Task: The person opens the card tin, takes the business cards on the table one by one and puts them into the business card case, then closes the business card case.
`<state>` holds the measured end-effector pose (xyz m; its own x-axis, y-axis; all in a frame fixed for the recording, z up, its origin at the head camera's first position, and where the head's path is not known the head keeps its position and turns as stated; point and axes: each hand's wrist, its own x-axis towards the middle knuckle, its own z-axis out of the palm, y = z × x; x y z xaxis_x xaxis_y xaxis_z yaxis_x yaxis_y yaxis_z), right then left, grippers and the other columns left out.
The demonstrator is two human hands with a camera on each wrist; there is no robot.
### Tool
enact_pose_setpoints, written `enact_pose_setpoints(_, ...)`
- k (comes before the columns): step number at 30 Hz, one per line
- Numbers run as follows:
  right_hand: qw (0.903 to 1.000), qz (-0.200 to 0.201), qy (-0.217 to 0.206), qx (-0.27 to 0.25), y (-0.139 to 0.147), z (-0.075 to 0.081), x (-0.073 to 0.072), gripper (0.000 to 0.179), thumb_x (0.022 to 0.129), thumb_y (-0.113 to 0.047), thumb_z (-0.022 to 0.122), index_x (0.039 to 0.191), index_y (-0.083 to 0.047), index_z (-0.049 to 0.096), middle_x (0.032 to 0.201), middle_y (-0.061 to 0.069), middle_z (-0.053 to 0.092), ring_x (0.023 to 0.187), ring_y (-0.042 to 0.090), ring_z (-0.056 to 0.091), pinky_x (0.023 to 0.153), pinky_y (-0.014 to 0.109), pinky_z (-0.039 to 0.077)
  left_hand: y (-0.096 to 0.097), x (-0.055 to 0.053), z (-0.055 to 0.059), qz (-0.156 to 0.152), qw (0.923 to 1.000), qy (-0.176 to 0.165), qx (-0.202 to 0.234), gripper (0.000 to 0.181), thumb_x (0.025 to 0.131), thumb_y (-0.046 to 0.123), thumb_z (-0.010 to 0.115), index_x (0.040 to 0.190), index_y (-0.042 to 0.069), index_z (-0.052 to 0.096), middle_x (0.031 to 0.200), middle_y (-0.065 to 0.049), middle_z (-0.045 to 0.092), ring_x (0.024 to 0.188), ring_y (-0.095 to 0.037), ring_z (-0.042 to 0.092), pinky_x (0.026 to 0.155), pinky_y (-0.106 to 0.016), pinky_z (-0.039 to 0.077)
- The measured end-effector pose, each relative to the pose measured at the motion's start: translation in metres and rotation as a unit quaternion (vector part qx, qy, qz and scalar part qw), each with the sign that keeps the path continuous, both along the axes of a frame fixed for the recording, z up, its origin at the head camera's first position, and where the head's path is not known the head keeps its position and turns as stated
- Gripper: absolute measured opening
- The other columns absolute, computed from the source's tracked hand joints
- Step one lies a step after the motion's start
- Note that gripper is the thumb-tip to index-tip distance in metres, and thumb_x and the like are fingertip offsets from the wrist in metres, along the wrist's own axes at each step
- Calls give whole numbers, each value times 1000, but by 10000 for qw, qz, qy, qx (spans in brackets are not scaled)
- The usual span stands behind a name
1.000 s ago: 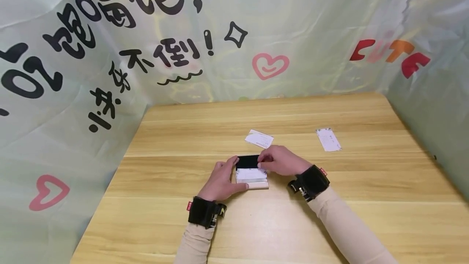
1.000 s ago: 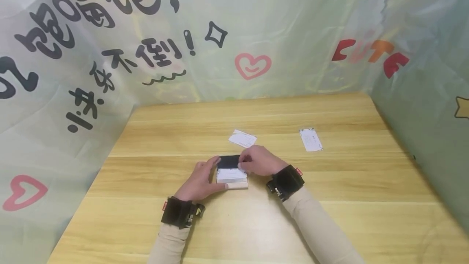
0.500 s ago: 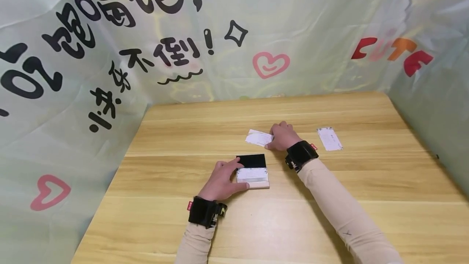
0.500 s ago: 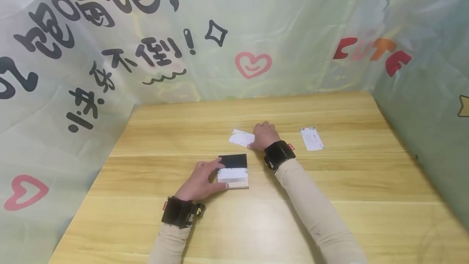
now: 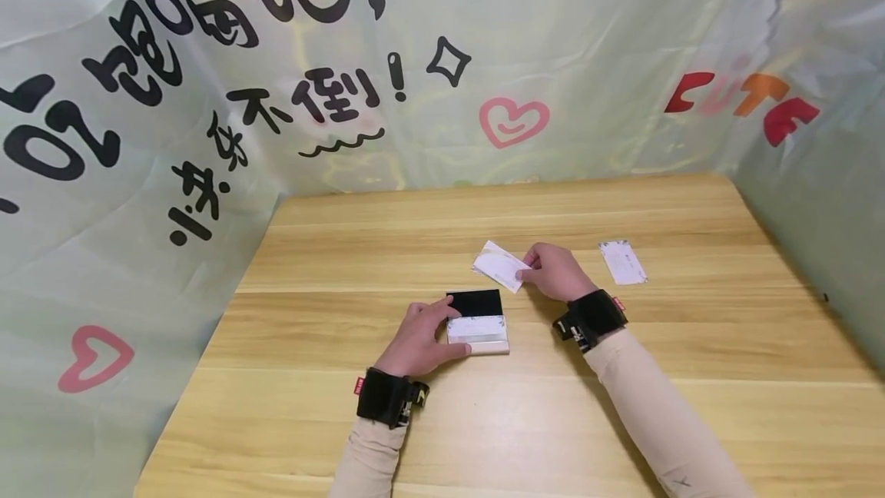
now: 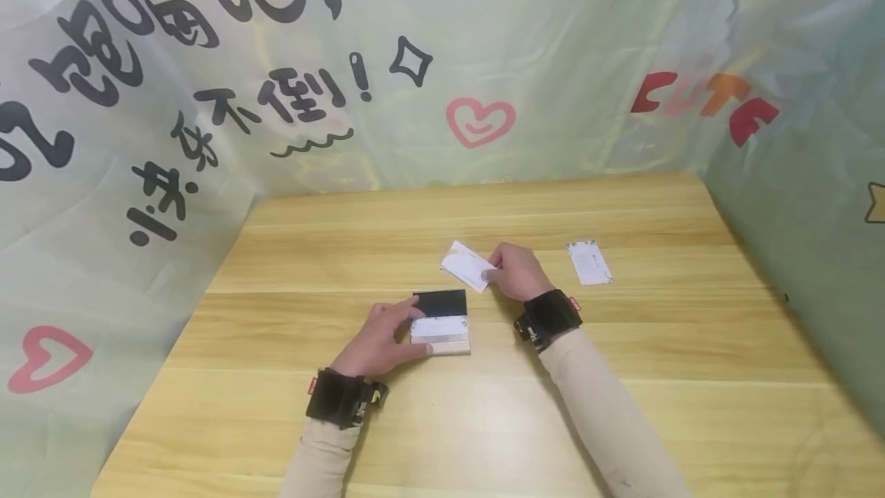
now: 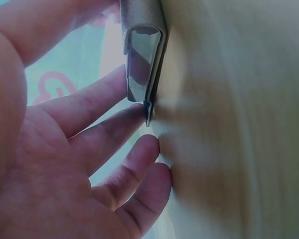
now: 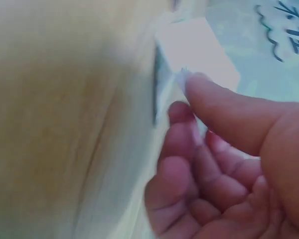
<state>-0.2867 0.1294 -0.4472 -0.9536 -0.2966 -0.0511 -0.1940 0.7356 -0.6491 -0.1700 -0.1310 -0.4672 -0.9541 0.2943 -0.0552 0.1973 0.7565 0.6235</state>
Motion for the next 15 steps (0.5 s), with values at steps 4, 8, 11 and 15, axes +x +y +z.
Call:
enact_pose_setpoints(4,9961,100,369,-795,6,-2,11,19,91,-18,62,105,-6,56,89,9,61,74,22,56,64,35,46,-1,1,2,2,10000,-39,-36,55,80,49,71,125,19,59,151,0,37,118,-20,35,94,-39,36)
enact_pose_setpoints(8,9888,423,406,-1373,5,-7,19,26,94,-18,59,117,-8,51,91,10,66,65,21,57,58,35,46,-2,0,2,6,10000,-55,-40,57,80,49,71,126,19,59,151,0,37,118,-20,35,94,-39,36)
enact_pose_setpoints(11,9843,547,211,-1668,1,-11,23,26,94,-18,58,116,-9,49,87,11,67,59,19,55,55,33,43,-2,0,1,-11,10000,-25,-40,57,80,49,70,127,19,58,151,0,38,117,-20,34,93,-39,36)
enact_pose_setpoints(15,9789,746,-49,-1902,-4,-11,28,20,92,-19,58,109,-11,50,75,12,63,52,16,47,48,29,36,-1,0,0,-17,10000,-9,-46,58,80,50,70,127,19,58,151,0,38,116,-20,34,93,-39,36)
